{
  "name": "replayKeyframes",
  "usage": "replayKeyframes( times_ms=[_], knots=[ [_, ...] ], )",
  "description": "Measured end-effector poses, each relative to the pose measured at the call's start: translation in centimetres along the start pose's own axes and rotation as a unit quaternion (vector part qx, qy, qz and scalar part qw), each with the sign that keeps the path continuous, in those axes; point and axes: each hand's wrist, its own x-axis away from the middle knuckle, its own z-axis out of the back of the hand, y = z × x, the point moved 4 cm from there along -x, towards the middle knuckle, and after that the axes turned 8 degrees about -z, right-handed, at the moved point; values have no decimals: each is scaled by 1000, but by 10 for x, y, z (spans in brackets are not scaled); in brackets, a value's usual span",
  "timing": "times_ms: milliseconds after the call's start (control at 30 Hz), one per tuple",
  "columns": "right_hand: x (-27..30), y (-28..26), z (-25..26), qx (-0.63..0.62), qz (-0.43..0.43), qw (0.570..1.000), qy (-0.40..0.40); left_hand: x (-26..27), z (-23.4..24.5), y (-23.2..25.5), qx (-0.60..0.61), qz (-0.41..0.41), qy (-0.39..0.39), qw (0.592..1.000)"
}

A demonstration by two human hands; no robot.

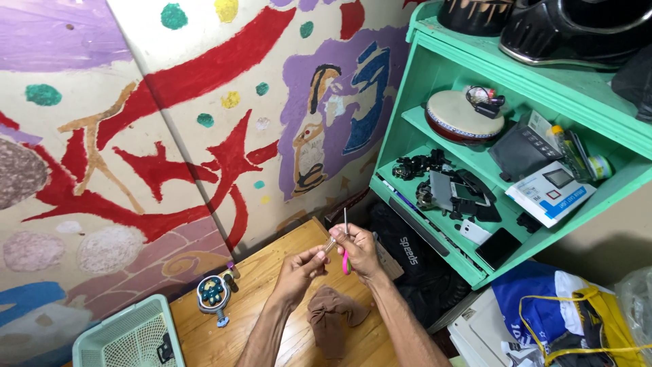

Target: The person removes a basket and several small items from a green shelf, including a toy, a small bottle, a USB cable, scissors, and a drum. They place each item on a wooden table, briefly inspect them, and then return them to the shelf in a different arrangement.

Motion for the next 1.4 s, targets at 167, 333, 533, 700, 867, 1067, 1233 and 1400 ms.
replayKeyframes(
  times_ms=[167,333,533,700,867,1067,1233,1400],
  knots=[
    [-10,32,-13,23,-48,998,-15,0,29,-21,43,-10,-11,999],
    [-11,48,-33,20,-120,992,-30,11,49,-13,-54,-39,51,996],
    [-8,63,-65,71,-142,985,-68,15,95,-34,-91,-42,151,983],
    [-16,105,-84,33,-209,975,-72,34,133,-35,-69,-8,242,968],
    [-13,149,-112,56,-282,954,-80,46,173,-50,-56,11,312,948],
    [-16,246,-130,35,-304,948,-81,47,226,-89,-71,-7,362,930],
    [-16,294,-128,88,-286,953,-44,40,255,-110,-69,14,402,913],
    [-16,303,-129,218,-308,926,13,24,291,-143,-67,20,418,906]
  ],
)
